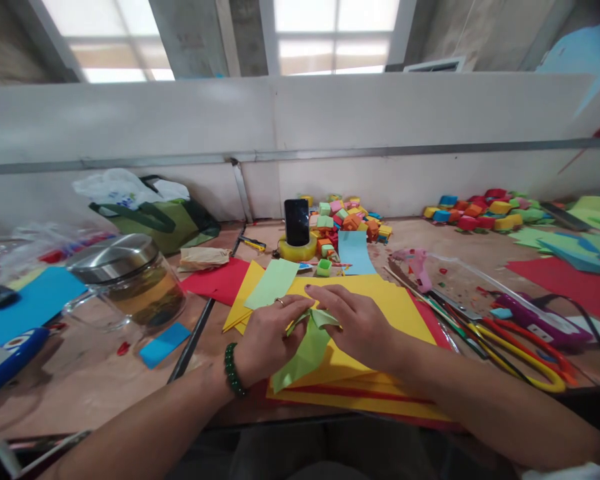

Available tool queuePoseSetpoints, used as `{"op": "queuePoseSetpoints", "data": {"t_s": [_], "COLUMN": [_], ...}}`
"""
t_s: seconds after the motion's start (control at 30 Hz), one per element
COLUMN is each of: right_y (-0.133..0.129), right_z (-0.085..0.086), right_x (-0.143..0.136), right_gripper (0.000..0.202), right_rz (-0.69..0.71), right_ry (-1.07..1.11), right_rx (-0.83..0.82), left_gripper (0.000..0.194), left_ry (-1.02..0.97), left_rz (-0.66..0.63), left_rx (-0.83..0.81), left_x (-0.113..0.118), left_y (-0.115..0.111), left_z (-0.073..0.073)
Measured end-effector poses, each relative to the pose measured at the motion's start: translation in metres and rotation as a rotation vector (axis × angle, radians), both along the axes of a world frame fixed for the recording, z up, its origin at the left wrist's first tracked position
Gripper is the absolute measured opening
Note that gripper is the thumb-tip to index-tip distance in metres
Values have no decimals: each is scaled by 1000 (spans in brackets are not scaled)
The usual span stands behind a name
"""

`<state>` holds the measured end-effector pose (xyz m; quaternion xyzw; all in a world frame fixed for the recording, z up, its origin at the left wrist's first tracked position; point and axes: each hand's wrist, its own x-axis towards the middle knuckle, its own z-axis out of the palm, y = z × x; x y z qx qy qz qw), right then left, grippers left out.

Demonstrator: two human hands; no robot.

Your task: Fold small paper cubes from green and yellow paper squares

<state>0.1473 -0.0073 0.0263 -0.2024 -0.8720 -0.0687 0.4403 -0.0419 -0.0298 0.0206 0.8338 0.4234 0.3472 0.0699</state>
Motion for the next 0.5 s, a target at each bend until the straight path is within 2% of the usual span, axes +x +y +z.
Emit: {"op": "queuePoseSetpoints", "data": {"t_s": [0.13, 0.23, 0.5], "right_y": [1, 1, -1], "right_z": [-1, -3, 8], "right_x": [-1, -2, 2], "right_gripper": [65, 68, 62], "right_rz": [32, 30, 79], "right_ry": [-5, 20, 171], "right_rx": [25, -6, -392], "left_gripper": [33, 30, 26], "left_ry": [-48, -65, -109], "left_rz": [-42, -25, 75], "left_rx": [2, -21, -111], "left_x": [2, 2, -1], "left_y": [-1, 0, 9], "left_z": [3, 3, -3]}}
